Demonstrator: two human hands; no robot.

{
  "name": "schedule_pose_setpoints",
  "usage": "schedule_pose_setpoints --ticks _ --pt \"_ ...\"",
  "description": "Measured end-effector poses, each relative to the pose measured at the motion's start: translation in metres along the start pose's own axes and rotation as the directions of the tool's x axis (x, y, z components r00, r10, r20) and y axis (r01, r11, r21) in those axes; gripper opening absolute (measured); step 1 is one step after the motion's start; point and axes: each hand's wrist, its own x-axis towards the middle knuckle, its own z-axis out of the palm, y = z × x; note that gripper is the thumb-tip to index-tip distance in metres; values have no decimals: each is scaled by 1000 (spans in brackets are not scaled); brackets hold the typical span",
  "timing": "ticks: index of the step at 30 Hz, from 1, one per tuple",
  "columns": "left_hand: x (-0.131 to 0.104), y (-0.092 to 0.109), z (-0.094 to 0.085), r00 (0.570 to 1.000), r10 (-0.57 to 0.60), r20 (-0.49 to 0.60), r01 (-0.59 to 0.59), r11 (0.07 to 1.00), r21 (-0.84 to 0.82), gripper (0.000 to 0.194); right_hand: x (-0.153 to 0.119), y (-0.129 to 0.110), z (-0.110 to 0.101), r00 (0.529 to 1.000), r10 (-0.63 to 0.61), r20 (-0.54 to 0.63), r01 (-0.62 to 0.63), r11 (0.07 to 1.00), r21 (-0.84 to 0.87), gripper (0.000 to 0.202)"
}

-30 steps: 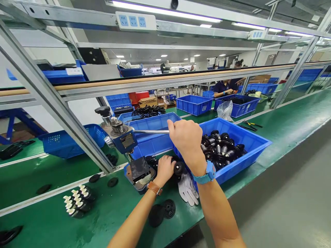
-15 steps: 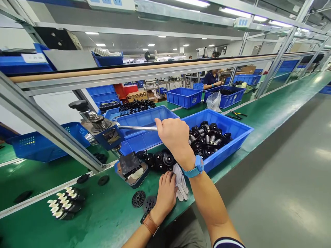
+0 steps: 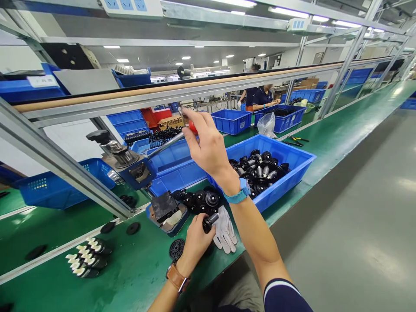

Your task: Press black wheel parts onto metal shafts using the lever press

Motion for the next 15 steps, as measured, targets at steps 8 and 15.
schedule_pose_setpoints --ticks 8,15 --pt "17 24 -73 954 -76 -292 -16 953 -302 35 -139 -3 -6 924 346 -163 -331 937 113 29" --pt "95 116 -51 936 245 -254 -340 817 -466 48 -291 -8 14 626 779 -50 -773 627 91 31"
